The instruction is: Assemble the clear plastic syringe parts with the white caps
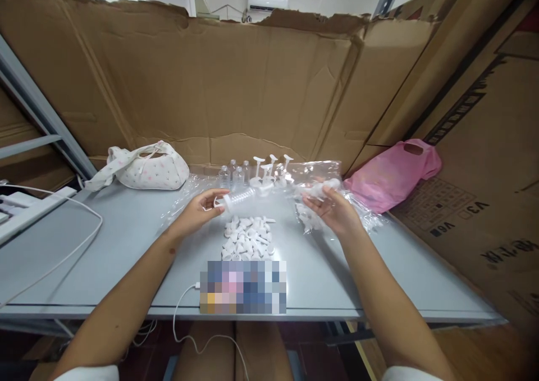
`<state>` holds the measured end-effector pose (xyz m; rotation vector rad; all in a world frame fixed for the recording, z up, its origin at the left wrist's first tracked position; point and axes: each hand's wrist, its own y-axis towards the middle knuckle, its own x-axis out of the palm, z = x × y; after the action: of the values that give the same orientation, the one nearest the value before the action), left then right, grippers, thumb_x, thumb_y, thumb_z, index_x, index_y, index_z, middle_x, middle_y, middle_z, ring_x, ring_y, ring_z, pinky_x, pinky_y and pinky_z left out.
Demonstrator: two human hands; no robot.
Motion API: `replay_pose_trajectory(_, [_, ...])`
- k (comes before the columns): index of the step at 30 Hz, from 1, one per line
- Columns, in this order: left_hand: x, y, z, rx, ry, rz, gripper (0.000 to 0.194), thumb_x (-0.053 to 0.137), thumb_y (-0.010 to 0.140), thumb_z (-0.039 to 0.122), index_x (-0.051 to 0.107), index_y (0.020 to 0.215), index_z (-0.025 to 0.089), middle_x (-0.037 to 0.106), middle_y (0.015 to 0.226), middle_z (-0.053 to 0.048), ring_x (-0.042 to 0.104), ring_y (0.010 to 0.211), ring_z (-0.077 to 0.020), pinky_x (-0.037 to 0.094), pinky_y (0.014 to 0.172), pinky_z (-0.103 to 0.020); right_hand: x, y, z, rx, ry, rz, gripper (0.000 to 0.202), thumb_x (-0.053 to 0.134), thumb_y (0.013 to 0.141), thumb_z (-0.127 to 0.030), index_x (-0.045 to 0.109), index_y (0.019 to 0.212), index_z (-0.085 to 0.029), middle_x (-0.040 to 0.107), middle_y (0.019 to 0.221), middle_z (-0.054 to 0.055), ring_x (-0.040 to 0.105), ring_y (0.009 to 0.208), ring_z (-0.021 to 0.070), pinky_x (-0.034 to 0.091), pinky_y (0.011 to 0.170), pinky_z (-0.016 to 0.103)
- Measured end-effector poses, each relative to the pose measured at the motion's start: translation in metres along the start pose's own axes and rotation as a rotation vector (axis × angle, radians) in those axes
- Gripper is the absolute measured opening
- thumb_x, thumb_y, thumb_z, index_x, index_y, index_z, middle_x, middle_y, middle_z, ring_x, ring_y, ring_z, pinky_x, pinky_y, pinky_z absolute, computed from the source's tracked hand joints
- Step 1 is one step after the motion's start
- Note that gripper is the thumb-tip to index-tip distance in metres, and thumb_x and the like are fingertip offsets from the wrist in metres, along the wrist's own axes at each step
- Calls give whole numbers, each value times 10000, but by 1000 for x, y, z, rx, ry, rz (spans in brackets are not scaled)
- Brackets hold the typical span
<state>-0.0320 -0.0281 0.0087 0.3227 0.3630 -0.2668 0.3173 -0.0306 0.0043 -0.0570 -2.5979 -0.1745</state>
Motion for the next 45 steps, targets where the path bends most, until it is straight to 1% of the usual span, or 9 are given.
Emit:
replay_pose_trajectory(3, [-1,6,-12,40,204,120,421,599,800,336,620,1199,202,586,880,-18,502,745,-138,433,757,-276,-14,8,-6,-97,75,132,244,761,702,-241,632,909,-238,751,869,-7,737,853,205,606,881,362])
replay_pose_trajectory(7, [5,8,-23,68,382,110,403,527,819,290,627,1203,220,521,757,17,487,696,-136,410,708,-251,-22,12,-8,-160,114,180,212,759,710,-239,631,878,-241,739,834,-14,735,862,196,612,880,351])
replay_pose_trajectory(11, [9,7,-25,37,370,167,399,512,820,256,640,1195,206,606,809,-10,548,752,-170,430,756,-271,-20,10,-12,-196,144,193,171,739,730,-246,634,864,-231,743,843,3,729,895,194,614,871,327])
replay_pose_trajectory(15, [9,7,-25,29,321,186,396,532,794,208,658,1169,206,678,1052,-55,601,934,-232,427,915,-336,-15,6,-16,-205,192,236,178,724,734,-235,646,895,-228,750,879,6,736,857,185,629,818,294])
replay_pose_trajectory(21, [17,8,-31,143,372,-25,471,488,809,136,575,1267,204,597,1280,-87,535,1184,-254,364,1054,-399,-5,0,-12,-187,147,178,292,772,695,-267,641,953,-227,748,916,20,734,881,210,630,818,309])
replay_pose_trajectory(33, [32,27,-33,276,592,21,383,481,820,77,600,1163,199,562,1229,-122,515,1163,-280,372,1035,-465,9,-6,-1,-140,40,21,265,762,719,-323,633,941,-258,746,878,-18,734,883,210,607,862,358])
replay_pose_trajectory(36, [34,21,-24,328,490,156,275,493,863,157,628,1099,194,590,1186,-117,526,1146,-273,370,1040,-457,11,-8,1,-121,22,6,287,769,710,-335,632,952,-262,747,895,-21,735,881,211,598,872,371])
replay_pose_trajectory(39, [34,11,-12,271,161,277,253,537,876,265,603,1107,186,616,1117,-100,578,1073,-229,432,988,-394,14,-10,1,-90,-14,-35,318,776,702,-345,631,975,-270,748,948,-21,735,881,210,586,885,382])
replay_pose_trajectory(45, [28,4,-5,14,-435,138,475,668,805,380,547,1216,175,631,1205,-123,575,1162,-241,417,1024,-400,18,-16,4,-45,-127,-154,382,776,695,-404,631,1025,-277,736,1050,10,733,878,236,596,820,423])
